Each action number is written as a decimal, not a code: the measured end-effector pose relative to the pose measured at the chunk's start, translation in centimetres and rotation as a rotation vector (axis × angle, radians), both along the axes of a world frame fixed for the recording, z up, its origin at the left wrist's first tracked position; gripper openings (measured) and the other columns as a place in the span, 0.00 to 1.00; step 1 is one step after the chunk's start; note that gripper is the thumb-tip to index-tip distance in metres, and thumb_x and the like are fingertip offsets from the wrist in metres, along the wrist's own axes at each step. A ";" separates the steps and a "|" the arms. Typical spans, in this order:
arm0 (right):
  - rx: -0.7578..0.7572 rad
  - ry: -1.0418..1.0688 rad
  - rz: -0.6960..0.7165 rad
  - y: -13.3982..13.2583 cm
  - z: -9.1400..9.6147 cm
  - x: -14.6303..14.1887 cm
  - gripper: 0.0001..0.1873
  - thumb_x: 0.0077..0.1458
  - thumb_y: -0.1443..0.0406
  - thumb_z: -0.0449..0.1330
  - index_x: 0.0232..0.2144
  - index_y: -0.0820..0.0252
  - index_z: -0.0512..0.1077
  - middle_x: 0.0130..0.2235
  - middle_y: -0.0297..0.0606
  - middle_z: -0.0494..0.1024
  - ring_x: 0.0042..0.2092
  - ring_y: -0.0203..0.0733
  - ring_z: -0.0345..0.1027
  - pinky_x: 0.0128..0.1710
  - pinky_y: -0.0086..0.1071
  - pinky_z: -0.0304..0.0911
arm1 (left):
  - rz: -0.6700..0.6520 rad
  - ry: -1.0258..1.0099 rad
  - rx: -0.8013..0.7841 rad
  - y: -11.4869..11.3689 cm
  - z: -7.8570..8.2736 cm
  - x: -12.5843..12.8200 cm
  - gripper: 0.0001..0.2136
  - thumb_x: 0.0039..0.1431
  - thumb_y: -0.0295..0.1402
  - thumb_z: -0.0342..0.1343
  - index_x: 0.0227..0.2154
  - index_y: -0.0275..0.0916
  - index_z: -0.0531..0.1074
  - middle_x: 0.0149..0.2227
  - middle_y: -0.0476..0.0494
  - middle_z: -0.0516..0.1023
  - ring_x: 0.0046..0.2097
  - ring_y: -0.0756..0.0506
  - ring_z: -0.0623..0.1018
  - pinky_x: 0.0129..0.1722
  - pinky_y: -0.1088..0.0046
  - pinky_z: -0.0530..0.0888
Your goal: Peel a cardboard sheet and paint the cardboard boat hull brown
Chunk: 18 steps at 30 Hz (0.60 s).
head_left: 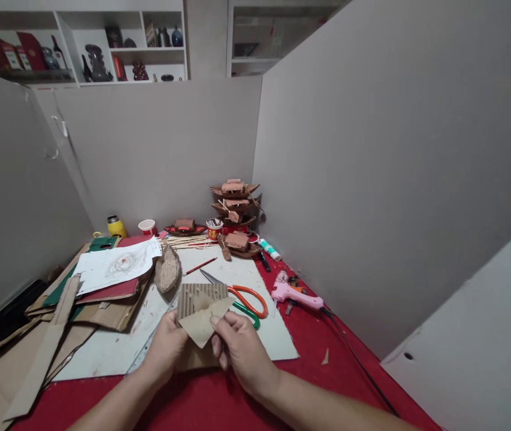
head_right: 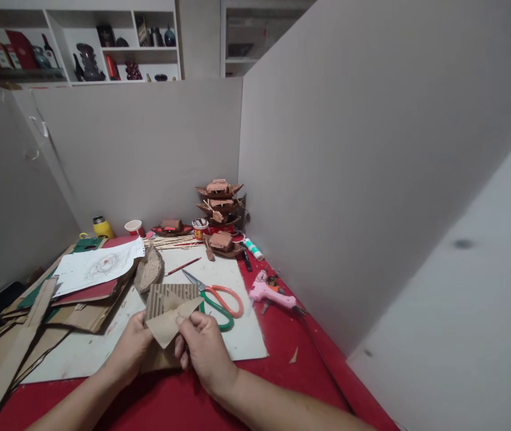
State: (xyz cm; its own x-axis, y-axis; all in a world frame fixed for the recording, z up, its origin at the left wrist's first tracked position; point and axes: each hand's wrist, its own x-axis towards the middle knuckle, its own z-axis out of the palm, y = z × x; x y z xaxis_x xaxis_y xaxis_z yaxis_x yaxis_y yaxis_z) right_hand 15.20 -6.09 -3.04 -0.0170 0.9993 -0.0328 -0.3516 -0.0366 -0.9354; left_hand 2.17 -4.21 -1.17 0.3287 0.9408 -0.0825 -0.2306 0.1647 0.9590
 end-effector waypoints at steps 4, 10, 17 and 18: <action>-0.004 0.027 -0.023 0.0 0.6 0.4 0.20 0.48 0.52 0.60 0.19 0.61 0.65 0.12 0.26 0.67 0.11 0.25 0.52 0.11 0.19 0.47 | -0.171 0.017 0.036 -0.5 0.0 0.4 0.07 0.44 0.31 0.67 0.24 0.33 0.76 0.25 0.45 0.78 0.28 0.49 0.73 0.32 0.75 0.70; -0.089 -0.004 0.083 0.6 0.9 1.0 0.24 0.50 0.47 0.55 0.18 0.62 0.66 0.11 0.32 0.68 0.10 0.28 0.53 0.09 0.21 0.47 | -0.251 0.031 0.118 -0.7 -0.7 1.3 0.08 0.50 0.33 0.61 0.21 0.34 0.75 0.23 0.46 0.77 0.25 0.50 0.72 0.29 0.76 0.68; 0.011 -0.130 0.131 0.4 0.6 1.3 0.30 0.48 0.44 0.57 0.14 0.64 0.68 0.12 0.31 0.67 0.10 0.26 0.55 0.10 0.20 0.49 | -0.183 0.050 0.122 -0.7 -0.5 0.9 0.10 0.52 0.35 0.60 0.21 0.34 0.76 0.19 0.47 0.76 0.22 0.50 0.72 0.24 0.76 0.67; 0.025 -0.146 0.144 0.2 0.5 1.1 0.32 0.49 0.43 0.57 0.13 0.65 0.67 0.11 0.32 0.67 0.10 0.26 0.55 0.10 0.20 0.48 | -0.158 0.053 0.117 -0.7 -0.5 0.7 0.10 0.52 0.35 0.60 0.21 0.34 0.76 0.18 0.47 0.75 0.21 0.50 0.72 0.23 0.76 0.67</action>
